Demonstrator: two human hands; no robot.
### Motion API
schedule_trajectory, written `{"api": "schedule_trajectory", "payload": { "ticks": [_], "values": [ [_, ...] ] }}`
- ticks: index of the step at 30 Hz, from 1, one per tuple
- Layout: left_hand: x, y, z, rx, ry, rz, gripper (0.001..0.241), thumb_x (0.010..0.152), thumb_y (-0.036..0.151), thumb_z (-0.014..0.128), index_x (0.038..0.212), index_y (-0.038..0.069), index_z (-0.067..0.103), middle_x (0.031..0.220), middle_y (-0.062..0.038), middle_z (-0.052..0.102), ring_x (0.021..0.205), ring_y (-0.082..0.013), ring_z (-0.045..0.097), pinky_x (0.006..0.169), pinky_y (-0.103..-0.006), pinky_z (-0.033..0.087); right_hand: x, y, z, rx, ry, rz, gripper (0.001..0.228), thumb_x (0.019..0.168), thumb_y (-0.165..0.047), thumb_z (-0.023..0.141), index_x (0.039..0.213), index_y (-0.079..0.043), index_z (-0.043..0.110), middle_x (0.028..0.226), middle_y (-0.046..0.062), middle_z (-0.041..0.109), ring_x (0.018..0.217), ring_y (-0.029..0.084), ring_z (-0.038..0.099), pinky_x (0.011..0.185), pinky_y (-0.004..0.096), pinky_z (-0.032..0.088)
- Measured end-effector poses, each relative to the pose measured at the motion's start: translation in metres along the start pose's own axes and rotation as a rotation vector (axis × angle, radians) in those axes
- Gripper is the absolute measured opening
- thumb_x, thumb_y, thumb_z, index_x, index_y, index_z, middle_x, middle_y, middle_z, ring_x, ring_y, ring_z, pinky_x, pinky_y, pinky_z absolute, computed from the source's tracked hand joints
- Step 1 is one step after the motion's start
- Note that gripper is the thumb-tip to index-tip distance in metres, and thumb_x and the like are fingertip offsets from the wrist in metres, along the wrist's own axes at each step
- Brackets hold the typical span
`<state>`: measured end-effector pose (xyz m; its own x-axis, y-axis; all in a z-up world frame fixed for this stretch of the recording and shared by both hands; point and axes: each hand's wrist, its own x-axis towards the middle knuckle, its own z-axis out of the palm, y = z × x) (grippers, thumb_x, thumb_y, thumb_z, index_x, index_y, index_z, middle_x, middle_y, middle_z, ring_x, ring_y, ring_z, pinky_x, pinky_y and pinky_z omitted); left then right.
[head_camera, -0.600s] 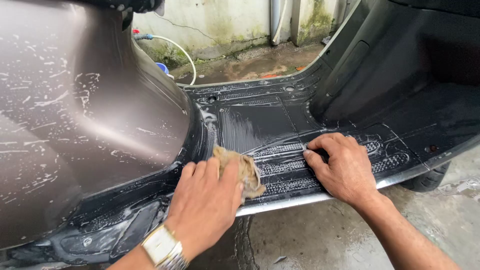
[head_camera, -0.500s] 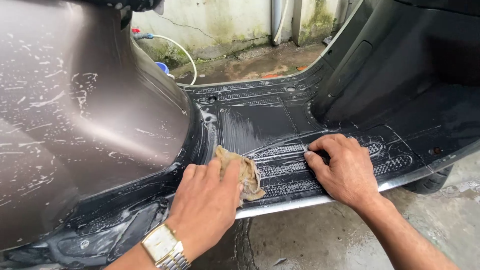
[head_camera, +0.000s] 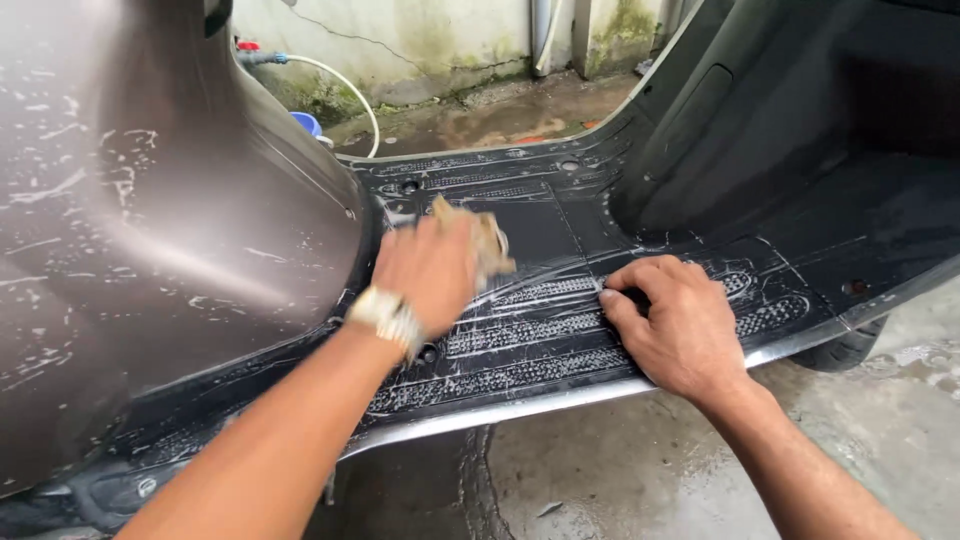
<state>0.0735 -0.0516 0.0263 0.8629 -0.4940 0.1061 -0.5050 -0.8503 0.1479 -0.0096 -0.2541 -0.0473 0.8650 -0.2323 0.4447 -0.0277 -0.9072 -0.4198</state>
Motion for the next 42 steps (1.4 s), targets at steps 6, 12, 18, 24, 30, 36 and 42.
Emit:
{"api": "schedule_trajectory", "payload": {
  "ticks": [6, 12, 18, 24, 30, 36, 42],
  "values": [
    [-0.095, -0.018, 0.015, 0.06, 0.154, 0.358, 0.039, 0.088, 0.025, 0.045, 0.12, 0.005, 0.048, 0.114, -0.023, 0.053, 0.096, -0.0338, 0.054, 0.092, -0.0488, 0.031, 0.001, -0.001, 0.005, -0.016, 0.004, -0.016, 0.015, 0.078, -0.031, 0.058, 0.086, -0.02, 0.066, 0.093, 0.001, 0.063, 0.087, 0.029, 0.056, 0.076, 0.044, 0.042],
    [0.001, -0.033, 0.029, 0.09, 0.156, 0.205, 0.016, 0.083, 0.018, 0.046, 0.099, 0.02, 0.048, 0.091, -0.01, 0.056, 0.072, -0.0368, 0.057, 0.065, -0.0477, 0.036, 0.002, -0.003, 0.004, -0.069, -0.046, -0.038, 0.018, 0.079, -0.031, 0.057, 0.089, -0.019, 0.068, 0.094, 0.007, 0.065, 0.09, 0.03, 0.058, 0.078, 0.043, 0.042],
    [0.002, -0.022, 0.039, -0.003, 0.031, 0.024, 0.031, 0.072, 0.015, 0.053, 0.1, 0.026, 0.051, 0.101, -0.011, 0.056, 0.085, -0.0308, 0.054, 0.08, -0.0422, 0.031, -0.003, 0.004, 0.006, -0.057, -0.034, -0.209, 0.016, 0.085, -0.022, 0.058, 0.087, -0.011, 0.069, 0.092, 0.007, 0.067, 0.09, 0.029, 0.059, 0.077, 0.041, 0.043],
    [-0.111, -0.017, 0.003, -0.062, -0.029, 0.306, 0.026, 0.087, 0.019, 0.049, 0.112, 0.012, 0.051, 0.093, -0.011, 0.058, 0.077, -0.0241, 0.056, 0.08, -0.0421, 0.036, -0.003, -0.003, 0.005, -0.059, -0.019, -0.105, 0.014, 0.082, -0.024, 0.059, 0.089, -0.015, 0.068, 0.097, 0.009, 0.064, 0.091, 0.03, 0.057, 0.08, 0.044, 0.042],
    [-0.004, -0.031, 0.02, 0.045, 0.045, 0.123, 0.015, 0.089, 0.019, 0.041, 0.101, 0.021, 0.05, 0.081, -0.006, 0.05, 0.069, -0.0222, 0.05, 0.074, -0.0426, 0.034, -0.002, -0.006, 0.006, -0.065, -0.051, -0.031, 0.017, 0.083, -0.028, 0.058, 0.092, -0.017, 0.068, 0.097, 0.007, 0.064, 0.093, 0.028, 0.057, 0.079, 0.043, 0.042],
    [-0.003, -0.011, 0.008, -0.032, -0.058, -0.021, 0.024, 0.083, 0.012, 0.047, 0.107, 0.008, 0.048, 0.091, -0.011, 0.055, 0.087, -0.0302, 0.052, 0.08, -0.0465, 0.036, -0.003, -0.004, 0.004, -0.038, -0.056, -0.076, 0.017, 0.082, -0.025, 0.058, 0.092, -0.016, 0.068, 0.096, 0.007, 0.065, 0.094, 0.027, 0.056, 0.081, 0.042, 0.041],
    [-0.105, -0.018, -0.002, -0.129, -0.027, 0.292, 0.034, 0.087, 0.019, 0.048, 0.121, 0.015, 0.048, 0.082, -0.006, 0.057, 0.067, -0.0202, 0.052, 0.073, -0.0382, 0.036, 0.001, -0.002, 0.009, -0.057, -0.038, -0.033, 0.016, 0.081, -0.027, 0.058, 0.089, -0.017, 0.068, 0.097, 0.007, 0.064, 0.093, 0.029, 0.056, 0.08, 0.043, 0.041]
  ]
}}
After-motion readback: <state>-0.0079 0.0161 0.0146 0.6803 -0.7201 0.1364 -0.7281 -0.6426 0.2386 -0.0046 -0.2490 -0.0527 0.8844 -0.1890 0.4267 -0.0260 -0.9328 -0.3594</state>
